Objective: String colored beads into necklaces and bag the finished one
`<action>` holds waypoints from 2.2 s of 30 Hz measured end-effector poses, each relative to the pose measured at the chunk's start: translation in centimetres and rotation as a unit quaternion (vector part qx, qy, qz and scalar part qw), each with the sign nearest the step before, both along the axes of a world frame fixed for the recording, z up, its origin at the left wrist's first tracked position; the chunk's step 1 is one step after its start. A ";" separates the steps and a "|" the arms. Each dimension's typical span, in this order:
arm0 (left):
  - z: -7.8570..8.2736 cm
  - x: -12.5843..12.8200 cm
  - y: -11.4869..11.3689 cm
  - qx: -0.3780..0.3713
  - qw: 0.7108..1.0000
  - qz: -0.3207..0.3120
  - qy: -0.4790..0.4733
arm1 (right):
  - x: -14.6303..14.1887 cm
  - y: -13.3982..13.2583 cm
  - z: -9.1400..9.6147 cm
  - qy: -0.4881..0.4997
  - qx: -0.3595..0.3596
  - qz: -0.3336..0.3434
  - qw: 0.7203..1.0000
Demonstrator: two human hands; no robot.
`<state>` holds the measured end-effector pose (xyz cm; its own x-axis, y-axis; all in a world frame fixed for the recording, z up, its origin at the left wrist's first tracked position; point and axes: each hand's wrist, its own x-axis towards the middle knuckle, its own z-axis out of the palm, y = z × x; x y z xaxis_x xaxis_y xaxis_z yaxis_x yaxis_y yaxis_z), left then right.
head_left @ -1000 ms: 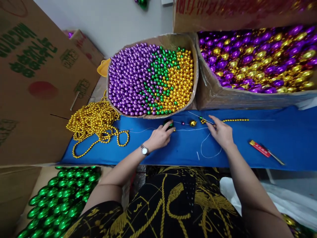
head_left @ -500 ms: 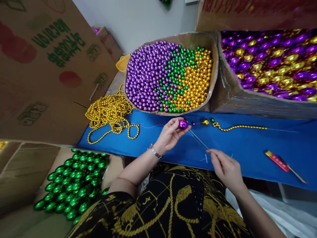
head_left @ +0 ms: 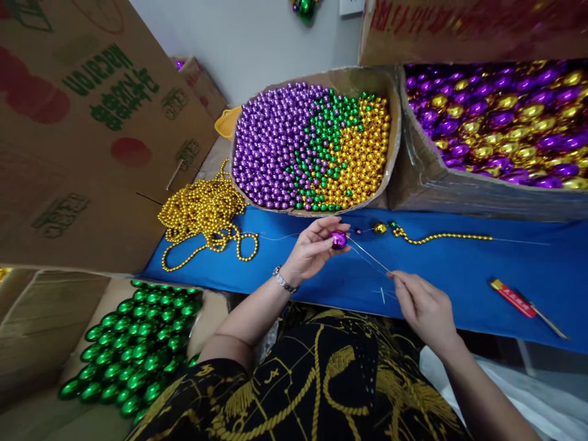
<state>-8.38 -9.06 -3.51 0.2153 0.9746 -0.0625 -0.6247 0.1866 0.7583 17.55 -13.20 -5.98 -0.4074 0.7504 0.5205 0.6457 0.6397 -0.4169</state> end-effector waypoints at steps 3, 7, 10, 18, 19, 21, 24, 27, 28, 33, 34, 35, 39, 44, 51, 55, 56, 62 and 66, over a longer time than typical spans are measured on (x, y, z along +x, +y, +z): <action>-0.1 -0.3 0.1 0.009 1.000 0.001 0.002 | 0.1 0.2 0.0 -0.004 0.002 0.009 1.000; -0.2 -0.5 0.2 0.027 0.999 -0.008 0.021 | 0.3 0.4 0.1 -0.015 0.002 0.017 1.000; 0.0 -0.9 0.3 0.031 0.998 -0.010 0.047 | 0.7 0.5 0.3 -0.032 0.008 0.022 0.999; 0.9 -0.5 0.4 0.094 0.973 -0.059 0.201 | 0.5 1.1 -0.1 -0.094 0.013 -0.007 0.995; 0.8 -0.2 0.4 0.091 0.974 -0.053 0.201 | 0.3 1.2 -0.4 -0.072 0.003 0.001 0.997; 0.5 0.4 0.4 0.075 0.980 -0.029 0.183 | -0.2 1.4 -0.8 -0.014 -0.028 0.028 0.999; 0.1 0.9 0.4 0.043 0.988 -0.016 0.149 | -0.6 1.6 -1.2 0.042 -0.068 0.054 0.995; 0.0 0.9 0.5 0.022 0.992 -0.018 0.120 | -0.8 1.6 -1.1 0.054 -0.070 0.043 0.995; 0.0 0.9 0.5 0.017 0.994 -0.018 0.111 | -0.9 1.6 -1.1 0.056 -0.076 0.038 0.995; -0.2 1.0 0.5 0.012 0.994 -0.009 0.108 | -1.3 1.6 -1.2 0.041 -0.055 0.029 0.997; -0.3 1.1 0.4 0.015 0.993 -0.009 0.118 | -1.4 1.6 -1.2 0.029 -0.033 0.023 0.999; -0.3 1.2 0.2 0.018 0.991 -0.014 0.128 | -1.5 1.6 -1.2 0.018 -0.015 0.018 1.000; 0.9 0.8 0.4 0.063 0.978 -0.076 0.185 | -1.7 1.6 -1.1 0.029 -0.020 0.032 0.999; 3.1 -1.8 5.7 0.191 0.894 0.063 0.400 | -1.1 1.9 -1.0 0.053 -0.031 -0.004 0.998; 2.4 -2.5 11.9 0.193 0.842 -0.020 0.503 | -1.1 2.2 -1.0 0.046 0.012 -0.046 0.998; 3.0 -1.0 9.2 0.104 0.946 -0.008 0.307 | -1.2 2.2 -0.7 0.060 0.008 -0.078 0.995; 3.2 -0.6 8.3 0.069 0.969 -0.015 0.238 | -1.2 2.2 -0.6 0.064 0.007 -0.081 0.995; 2.7 1.1 5.4 -0.030 0.996 -0.043 0.069 | -1.1 2.5 -0.4 0.067 0.012 -0.076 0.995; 2.1 1.4 5.4 -0.031 0.996 -0.039 0.067 | -0.9 2.4 -0.7 0.061 0.020 -0.067 0.996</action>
<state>-7.03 -3.68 -1.36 0.2754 0.9487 -0.1555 -0.4996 0.2795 0.8199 16.70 -10.79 -6.65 -0.2368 0.7711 0.5911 0.6726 0.5691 -0.4729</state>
